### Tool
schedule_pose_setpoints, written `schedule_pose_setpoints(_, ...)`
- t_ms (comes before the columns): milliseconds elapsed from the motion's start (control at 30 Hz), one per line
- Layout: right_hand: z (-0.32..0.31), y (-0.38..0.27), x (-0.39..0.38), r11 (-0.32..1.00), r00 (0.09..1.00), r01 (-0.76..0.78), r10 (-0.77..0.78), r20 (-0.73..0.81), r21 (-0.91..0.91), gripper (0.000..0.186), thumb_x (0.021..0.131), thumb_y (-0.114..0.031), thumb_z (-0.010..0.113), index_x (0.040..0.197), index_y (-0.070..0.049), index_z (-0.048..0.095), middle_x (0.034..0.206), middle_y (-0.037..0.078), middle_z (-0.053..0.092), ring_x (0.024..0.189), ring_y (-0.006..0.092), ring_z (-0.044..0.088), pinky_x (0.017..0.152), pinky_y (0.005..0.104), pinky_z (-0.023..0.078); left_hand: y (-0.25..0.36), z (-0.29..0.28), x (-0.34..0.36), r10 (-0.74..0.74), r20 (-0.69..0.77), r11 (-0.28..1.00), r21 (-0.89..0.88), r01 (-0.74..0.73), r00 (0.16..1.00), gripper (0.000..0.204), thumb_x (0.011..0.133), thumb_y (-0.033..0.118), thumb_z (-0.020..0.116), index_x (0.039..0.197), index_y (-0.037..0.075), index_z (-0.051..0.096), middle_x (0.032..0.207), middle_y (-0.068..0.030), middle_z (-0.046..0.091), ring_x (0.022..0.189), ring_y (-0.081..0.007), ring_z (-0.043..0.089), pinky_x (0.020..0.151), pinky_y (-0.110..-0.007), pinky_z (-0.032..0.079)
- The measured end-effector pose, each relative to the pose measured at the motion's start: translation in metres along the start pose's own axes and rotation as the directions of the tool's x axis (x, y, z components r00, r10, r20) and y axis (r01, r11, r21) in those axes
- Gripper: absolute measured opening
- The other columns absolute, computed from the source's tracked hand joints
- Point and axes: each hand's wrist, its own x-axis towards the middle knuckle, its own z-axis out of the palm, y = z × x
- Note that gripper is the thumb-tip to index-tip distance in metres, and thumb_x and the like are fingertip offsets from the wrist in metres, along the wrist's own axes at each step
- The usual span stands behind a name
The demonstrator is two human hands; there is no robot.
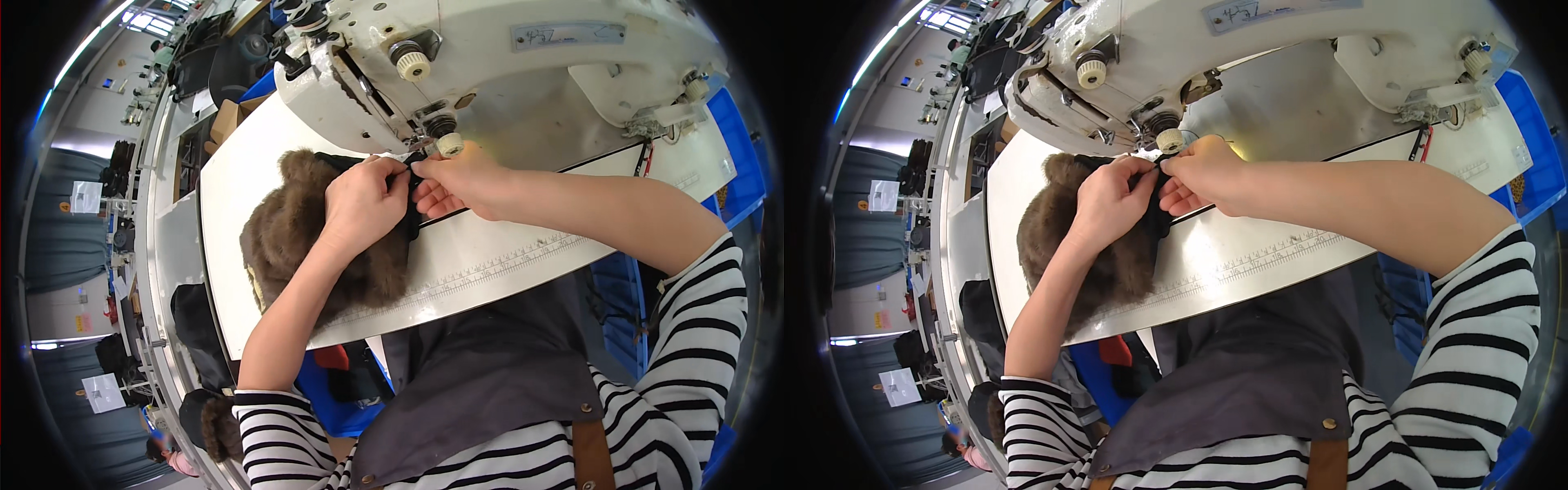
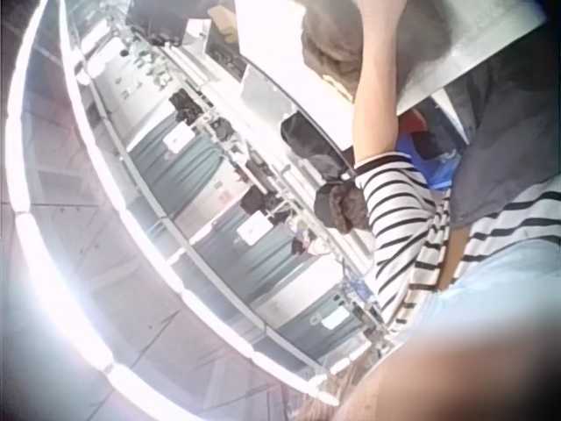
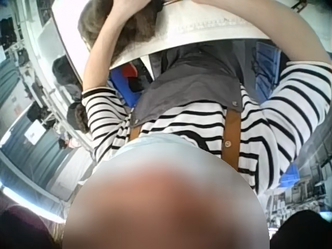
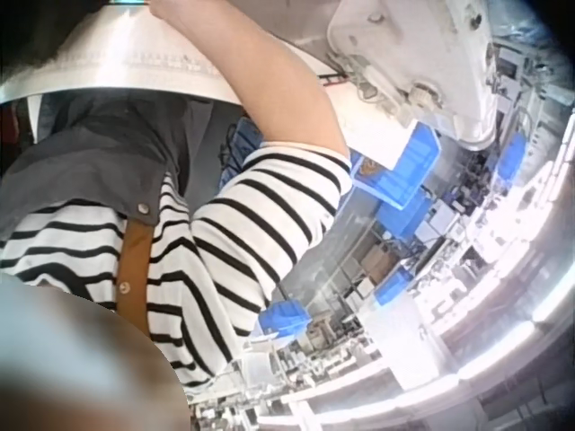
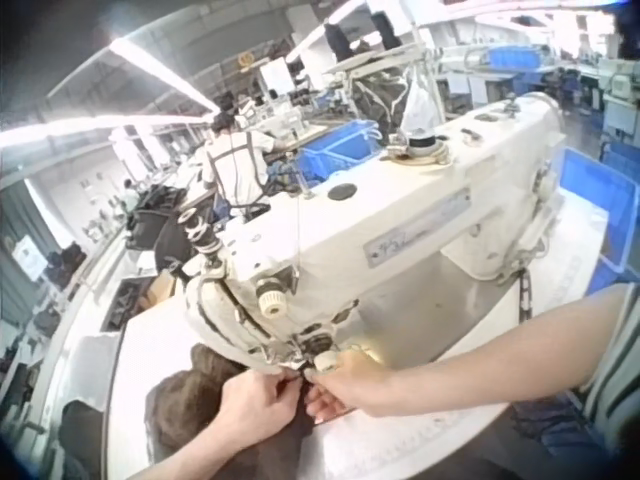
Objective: Sewing a lining into a fur hat using a sewing machine.
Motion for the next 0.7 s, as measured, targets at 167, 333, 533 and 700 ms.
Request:
schedule_pose_setpoints(167,-0.008,-0.007,-0.003,0.989,0.999,0.01,-0.018,-0.05,-0.149,0.025,0.096,-0.016,0.061,0.098,0.009,0.062,0.08,0.017,0.068,0.065,0.0228,0.071,0.055,0.0332,0.061,0.005,0.009,-0.012,0.079,-0.222,0.997,0.017,-0.077,0.972,0.017,0.086,0.019,0.075,0.1,0.011,0.079,0.091,-0.0066,0.074,0.081,-0.0238,0.071,0.075,-0.035,0.055)
schedule_pose_setpoints(333,-0.015,-0.014,-0.007,0.949,0.999,0.032,-0.042,-0.027,-0.313,0.026,0.093,-0.016,0.062,0.086,0.008,0.064,0.075,0.016,0.068,0.06,0.0228,0.07,0.048,0.0327,0.058,0.003,0.013,-0.015,0.273,-0.208,0.949,0.221,-0.227,0.939,0.017,0.082,0.021,0.079,0.099,0.018,0.082,0.088,-0.0026,0.071,0.08,-0.0239,0.068,0.074,-0.037,0.054)
schedule_pose_setpoints(533,-0.021,-0.019,-0.012,0.83,0.996,0.088,-0.059,0.071,-0.551,0.027,0.095,-0.016,0.061,0.091,0.01,0.065,0.072,0.018,0.07,0.054,0.0241,0.071,0.049,0.033,0.059,0.003,0.013,-0.013,0.348,-0.174,0.905,0.317,-0.283,0.921,0.012,0.083,0.024,0.078,0.093,0.021,0.084,0.088,-0.0055,0.07,0.08,-0.0244,0.067,0.074,-0.038,0.048)
schedule_pose_setpoints(700,-0.034,-0.005,-0.016,0.202,0.856,0.319,-0.482,0.19,-0.926,0.024,0.094,-0.019,0.065,0.112,-0.003,0.066,0.081,0.01,0.07,0.063,0.023,0.071,0.052,0.0361,0.055,0.004,0.012,-0.014,0.357,-0.175,0.899,0.329,-0.287,0.918,0.012,0.083,0.023,0.078,0.093,0.02,0.084,0.09,-0.0053,0.069,0.08,-0.0251,0.067,0.075,-0.038,0.048)
